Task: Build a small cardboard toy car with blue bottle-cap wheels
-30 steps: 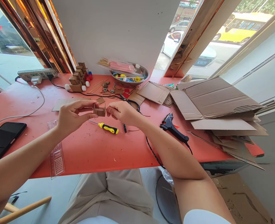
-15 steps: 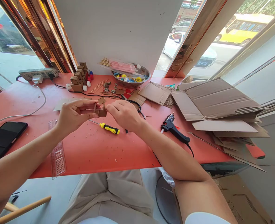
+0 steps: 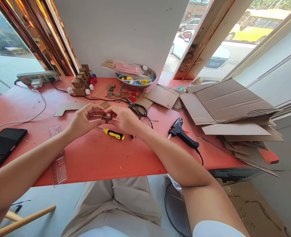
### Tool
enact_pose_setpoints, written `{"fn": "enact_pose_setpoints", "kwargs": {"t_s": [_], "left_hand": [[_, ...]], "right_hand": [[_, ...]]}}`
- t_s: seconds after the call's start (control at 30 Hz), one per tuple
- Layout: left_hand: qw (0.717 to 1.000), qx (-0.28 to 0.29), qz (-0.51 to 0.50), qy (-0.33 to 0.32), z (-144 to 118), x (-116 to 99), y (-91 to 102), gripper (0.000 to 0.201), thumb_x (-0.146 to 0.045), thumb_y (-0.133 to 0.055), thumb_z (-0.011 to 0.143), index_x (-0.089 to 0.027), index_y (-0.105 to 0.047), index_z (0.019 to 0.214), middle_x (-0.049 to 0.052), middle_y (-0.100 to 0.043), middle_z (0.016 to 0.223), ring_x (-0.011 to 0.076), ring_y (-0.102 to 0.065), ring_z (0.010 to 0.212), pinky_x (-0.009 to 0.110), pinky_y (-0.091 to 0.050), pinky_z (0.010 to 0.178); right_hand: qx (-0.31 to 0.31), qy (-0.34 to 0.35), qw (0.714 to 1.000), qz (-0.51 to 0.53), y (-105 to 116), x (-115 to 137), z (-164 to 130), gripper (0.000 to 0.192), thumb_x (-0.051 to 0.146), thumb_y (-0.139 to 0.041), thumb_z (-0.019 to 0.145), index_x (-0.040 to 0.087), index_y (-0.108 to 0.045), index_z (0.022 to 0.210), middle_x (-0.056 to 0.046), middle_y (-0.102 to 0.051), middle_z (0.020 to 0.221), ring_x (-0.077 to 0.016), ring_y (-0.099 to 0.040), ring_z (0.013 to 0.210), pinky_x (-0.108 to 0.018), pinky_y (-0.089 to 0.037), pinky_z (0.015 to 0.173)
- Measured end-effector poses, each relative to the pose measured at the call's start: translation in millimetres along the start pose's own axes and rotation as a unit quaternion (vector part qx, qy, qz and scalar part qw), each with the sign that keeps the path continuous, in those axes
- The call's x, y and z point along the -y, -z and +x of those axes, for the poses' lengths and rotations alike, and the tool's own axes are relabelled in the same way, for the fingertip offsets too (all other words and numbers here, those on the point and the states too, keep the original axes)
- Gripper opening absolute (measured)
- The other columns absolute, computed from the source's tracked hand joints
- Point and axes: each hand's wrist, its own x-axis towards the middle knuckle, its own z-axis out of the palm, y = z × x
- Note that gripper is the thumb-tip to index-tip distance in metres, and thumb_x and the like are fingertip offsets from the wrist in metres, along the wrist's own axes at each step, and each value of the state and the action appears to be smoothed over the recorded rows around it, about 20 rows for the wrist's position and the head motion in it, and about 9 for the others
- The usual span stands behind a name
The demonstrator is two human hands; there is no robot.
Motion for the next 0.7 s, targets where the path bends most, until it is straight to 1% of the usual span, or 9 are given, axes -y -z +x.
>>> {"fn": "enact_pose_setpoints", "kwargs": {"t_s": [0.07, 0.13, 0.2, 0.27, 0.37, 0.47, 0.57, 0.7], "left_hand": [[0.999, 0.025, 0.025, 0.006, 1, 2, 0.5, 0.044, -0.038, -0.089, 0.063, -0.023, -0.073, 0.102, 0.008, -0.085, 0.111, 0.0278, -0.081, 0.108, 0.047, -0.065, 0.104], [0.998, 0.035, 0.059, -0.002, 4, 3, 3.9, 0.043, -0.041, -0.087, 0.066, -0.023, -0.075, 0.104, 0.009, -0.084, 0.115, 0.0286, -0.079, 0.112, 0.047, -0.062, 0.107], [0.994, 0.025, 0.102, -0.015, 8, 4, 10.1, 0.033, -0.044, -0.081, 0.074, -0.023, -0.078, 0.099, 0.009, -0.084, 0.111, 0.0282, -0.079, 0.107, 0.044, -0.063, 0.104], [0.986, 0.024, 0.162, -0.019, 11, 6, 17.3, 0.023, -0.044, -0.075, 0.079, -0.024, -0.080, 0.090, 0.008, -0.085, 0.099, 0.0272, -0.079, 0.096, 0.040, -0.064, 0.094], [0.965, 0.058, 0.251, -0.037, 15, 10, 24.5, 0.020, -0.044, -0.072, 0.081, -0.026, -0.082, 0.084, 0.005, -0.084, 0.087, 0.0270, -0.078, 0.087, 0.037, -0.063, 0.086], [0.943, 0.088, 0.313, -0.074, 16, 13, 24.6, 0.026, -0.043, -0.065, 0.087, -0.026, -0.084, 0.090, 0.005, -0.084, 0.090, 0.0267, -0.077, 0.087, 0.037, -0.061, 0.086], [0.920, 0.098, 0.366, -0.099, 15, 13, 21.8, 0.027, -0.034, -0.059, 0.090, -0.025, -0.083, 0.096, 0.005, -0.084, 0.094, 0.0258, -0.077, 0.090, 0.035, -0.059, 0.084], [0.897, 0.102, 0.413, -0.118, 14, 13, 20.1, 0.025, -0.028, -0.057, 0.088, -0.024, -0.081, 0.095, 0.006, -0.083, 0.092, 0.0250, -0.077, 0.087, 0.033, -0.058, 0.080]], "right_hand": [[0.007, -0.023, 1.000, 0.008, -6, -5, 1, 0.018, 0.025, -0.068, 0.093, 0.019, -0.070, 0.109, -0.009, -0.081, 0.107, -0.0220, -0.073, 0.096, -0.034, -0.053, 0.089], [0.007, -0.045, 0.999, -0.003, -9, -8, 2, 0.020, 0.023, -0.070, 0.090, 0.018, -0.069, 0.109, -0.008, -0.081, 0.105, -0.0225, -0.074, 0.096, -0.034, -0.053, 0.089], [0.008, -0.063, 0.998, -0.020, -10, -8, 3, 0.023, 0.021, -0.072, 0.088, 0.018, -0.069, 0.111, -0.009, -0.081, 0.106, -0.0232, -0.075, 0.098, -0.034, -0.053, 0.089], [0.009, -0.077, 0.996, -0.032, -10, -8, 4, 0.024, 0.018, -0.073, 0.087, 0.018, -0.068, 0.111, -0.010, -0.082, 0.107, -0.0234, -0.076, 0.098, -0.034, -0.054, 0.089], [0.017, -0.083, 0.996, -0.036, -10, -6, 4, 0.025, 0.015, -0.073, 0.087, 0.019, -0.065, 0.110, -0.010, -0.082, 0.106, -0.0236, -0.076, 0.098, -0.033, -0.054, 0.087], [0.024, -0.080, 0.996, -0.039, -10, -6, 4, 0.024, 0.015, -0.072, 0.086, 0.020, -0.064, 0.109, -0.009, -0.081, 0.104, -0.0238, -0.076, 0.097, -0.032, -0.052, 0.086], [0.022, -0.075, 0.996, -0.039, -11, -5, 4, 0.021, 0.017, -0.070, 0.088, 0.019, -0.063, 0.108, -0.009, -0.080, 0.103, -0.0238, -0.074, 0.096, -0.032, -0.050, 0.085], [0.019, -0.059, 0.997, -0.038, -12, -6, 5, 0.014, 0.022, -0.069, 0.088, 0.020, -0.063, 0.101, -0.008, -0.079, 0.098, -0.0233, -0.072, 0.091, -0.031, -0.048, 0.080]]}}
